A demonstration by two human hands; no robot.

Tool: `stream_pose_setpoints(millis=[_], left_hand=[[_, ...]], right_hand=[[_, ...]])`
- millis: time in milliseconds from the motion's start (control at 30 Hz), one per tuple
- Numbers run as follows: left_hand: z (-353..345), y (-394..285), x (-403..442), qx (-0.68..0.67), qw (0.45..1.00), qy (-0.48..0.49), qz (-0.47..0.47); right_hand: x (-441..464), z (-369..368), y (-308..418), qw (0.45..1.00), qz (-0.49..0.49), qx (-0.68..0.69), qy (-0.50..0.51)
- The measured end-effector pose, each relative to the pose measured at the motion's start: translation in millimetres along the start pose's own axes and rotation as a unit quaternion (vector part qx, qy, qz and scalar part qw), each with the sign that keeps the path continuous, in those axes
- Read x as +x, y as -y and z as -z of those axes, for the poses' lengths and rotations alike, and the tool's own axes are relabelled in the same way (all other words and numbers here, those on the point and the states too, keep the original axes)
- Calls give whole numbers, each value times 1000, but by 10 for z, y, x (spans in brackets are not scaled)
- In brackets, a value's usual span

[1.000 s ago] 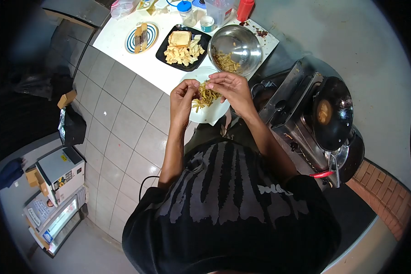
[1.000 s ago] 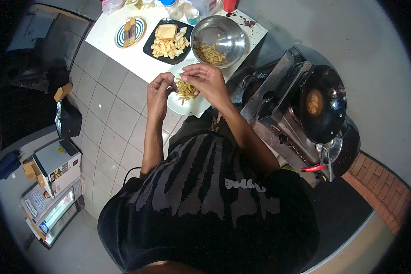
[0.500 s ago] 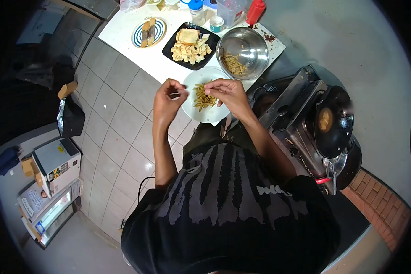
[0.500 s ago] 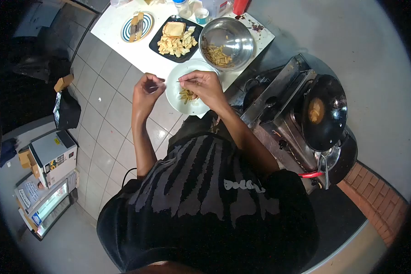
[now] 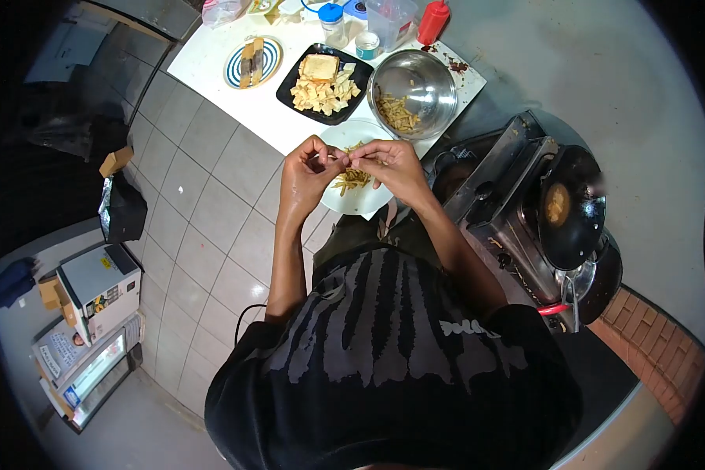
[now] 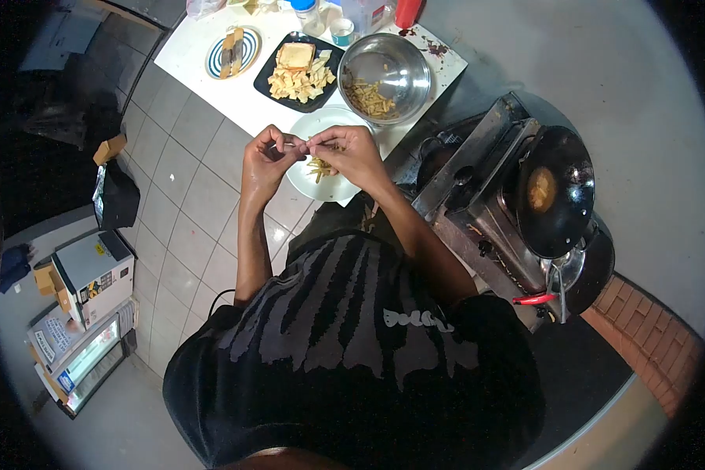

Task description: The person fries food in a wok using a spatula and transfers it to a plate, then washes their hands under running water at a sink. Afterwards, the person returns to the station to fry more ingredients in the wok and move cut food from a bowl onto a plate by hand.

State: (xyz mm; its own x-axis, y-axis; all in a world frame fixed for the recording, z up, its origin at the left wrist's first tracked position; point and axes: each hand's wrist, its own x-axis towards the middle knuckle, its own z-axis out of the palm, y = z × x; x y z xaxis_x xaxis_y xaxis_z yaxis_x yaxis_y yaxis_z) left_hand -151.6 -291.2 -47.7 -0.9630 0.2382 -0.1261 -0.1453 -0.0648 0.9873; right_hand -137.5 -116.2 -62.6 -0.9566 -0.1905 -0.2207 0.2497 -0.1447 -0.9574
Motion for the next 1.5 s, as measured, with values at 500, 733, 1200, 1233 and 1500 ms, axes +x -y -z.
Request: stream_pose_setpoints(millis=[500,733,1200,1233,1500], left_hand=[[136,89,-64,-95,994,2,48],[225,114,-219,-225,966,18,130],[-255,-595,-608,-311,950,25,21],[-379,-863,-757,-382,921,68,8],[-1496,-1843,-1541,-408,811,293,-299]], right_hand=[[-28,-299,-15,975,192,-103,-38],[-80,-393,-169,919,324,-216,-61],[-392,-174,-264,924,287,-85,-238],[-448,-144,-242,927,265,-85,-250],[-1337,-18,303,938,263,-21,-226]])
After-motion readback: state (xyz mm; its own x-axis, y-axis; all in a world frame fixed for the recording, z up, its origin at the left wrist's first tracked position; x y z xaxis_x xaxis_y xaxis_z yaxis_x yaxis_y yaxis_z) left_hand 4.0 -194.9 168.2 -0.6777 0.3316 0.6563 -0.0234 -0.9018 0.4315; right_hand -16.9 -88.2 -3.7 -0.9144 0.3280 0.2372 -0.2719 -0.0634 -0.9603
